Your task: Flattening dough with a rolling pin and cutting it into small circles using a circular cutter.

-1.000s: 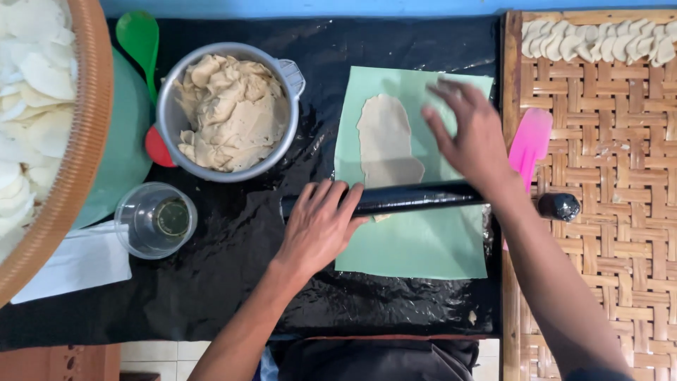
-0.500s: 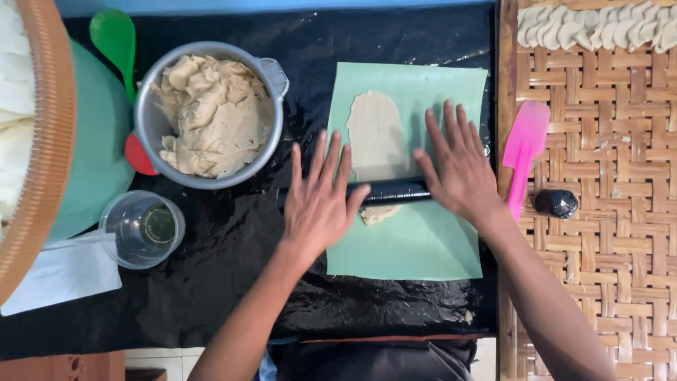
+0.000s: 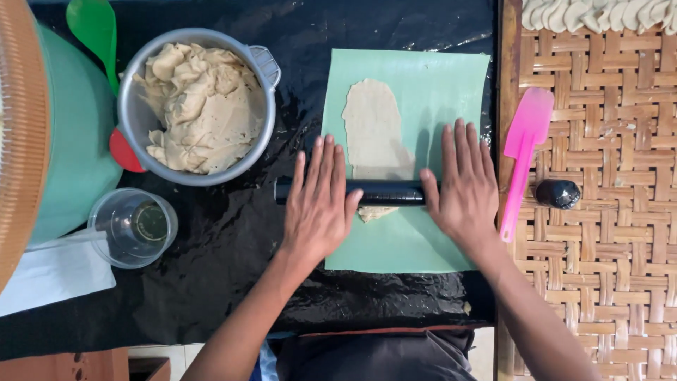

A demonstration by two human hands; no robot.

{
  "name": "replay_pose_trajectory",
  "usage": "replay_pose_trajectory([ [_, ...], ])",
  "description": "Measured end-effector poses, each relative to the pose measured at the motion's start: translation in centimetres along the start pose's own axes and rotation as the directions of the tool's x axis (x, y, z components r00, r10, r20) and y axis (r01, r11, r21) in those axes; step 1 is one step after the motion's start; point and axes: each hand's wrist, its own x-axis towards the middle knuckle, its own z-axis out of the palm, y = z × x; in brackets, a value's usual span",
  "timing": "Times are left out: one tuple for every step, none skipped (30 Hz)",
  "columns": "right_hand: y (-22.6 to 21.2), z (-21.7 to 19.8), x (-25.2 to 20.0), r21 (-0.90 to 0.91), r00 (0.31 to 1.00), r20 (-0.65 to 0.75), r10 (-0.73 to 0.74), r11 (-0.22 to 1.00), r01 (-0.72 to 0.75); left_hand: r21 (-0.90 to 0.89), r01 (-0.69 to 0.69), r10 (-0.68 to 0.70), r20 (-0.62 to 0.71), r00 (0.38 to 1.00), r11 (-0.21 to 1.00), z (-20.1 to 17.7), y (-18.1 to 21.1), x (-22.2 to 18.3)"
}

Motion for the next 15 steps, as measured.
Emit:
replay_pose_trajectory([
  [-0.2, 0.1, -1.0, -0.003, 1.0, 0.002, 0.001, 1.0, -0.001, -0.004, 0.0, 0.0, 0.0, 1.0, 1.0, -0.1, 0.3, -0.7],
  [-0.4, 0.3, -1.8, -0.058, 1.0, -0.011, -0.013, 0.998, 0.012, -0.044, -0.006, 0.006, -0.009, 1.0, 0.999, -0.2, 0.6, -1.5],
  [-0.6, 0.4, -2.8, -0.113, 0.999, -0.024, -0.027, 0.993, 0.024, -0.083, -0.013, 0.012, -0.019, 1.0, 0.996, -0.4, 0.9, -2.3],
  [-0.8, 0.4, -3.5, -0.115, 0.999, -0.025, -0.031, 0.993, 0.028, -0.083, -0.012, 0.01, -0.023, 1.0, 0.996, -0.3, 0.9, -3.0],
  [-0.9, 0.4, -4.3, -0.126, 0.999, -0.017, -0.043, 0.991, 0.041, 0.015, -0.03, 0.03, -0.01, 0.999, 0.999, -0.1, 1.0, -3.8],
  [-1.1, 0.3, -5.2, -0.137, 0.999, -0.01, -0.053, 0.989, 0.051, 0.111, -0.051, 0.051, 0.006, 0.999, 0.993, 0.0, 1.2, -4.6],
  [-1.1, 0.3, -5.8, -0.14, 0.998, -0.011, -0.055, 0.989, 0.053, 0.11, -0.051, 0.051, 0.002, 0.999, 0.993, 0.3, 1.1, -5.2],
  [-1.0, 0.3, -6.2, -0.12, 0.997, -0.013, -0.081, 0.99, 0.079, 0.132, -0.062, 0.064, -0.008, 0.998, 0.989, 0.7, 0.9, -5.5],
  [-0.9, 0.4, -6.5, -0.099, 0.994, -0.016, -0.107, 0.99, 0.105, 0.155, -0.073, 0.077, -0.018, 0.997, 0.985, 1.0, 0.7, -5.7],
  [-0.9, 0.1, -6.5, -0.103, 0.994, -0.019, -0.108, 0.989, 0.105, 0.155, -0.074, 0.079, -0.023, 0.997, 0.985, 0.3, 0.9, -5.0],
  [-0.8, -0.2, -6.4, -0.063, 0.994, -0.004, -0.111, 0.992, 0.11, 0.041, -0.065, 0.066, -0.013, 0.998, 0.997, -0.4, 1.1, -4.3],
  [-0.9, -0.3, -6.4, -0.021, 0.993, 0.011, -0.116, 0.993, 0.116, -0.071, -0.053, 0.053, -0.002, 0.999, 0.996, -1.1, 1.3, -3.7],
  [-0.7, -0.4, -5.5, -0.023, 0.993, 0.007, -0.119, 0.993, 0.119, -0.07, -0.054, 0.054, -0.008, 0.999, 0.996, -0.7, 1.1, -3.2],
  [-0.5, -0.4, -4.5, -0.04, 0.995, 0.014, -0.099, 0.994, 0.1, -0.068, -0.044, 0.044, 0.004, 0.999, 0.997, -0.4, 0.8, -2.5],
  [-0.2, -0.5, -3.6, -0.057, 0.997, 0.02, -0.079, 0.995, 0.081, -0.066, -0.033, 0.034, 0.015, 0.999, 0.997, 0.0, 0.6, -1.8],
])
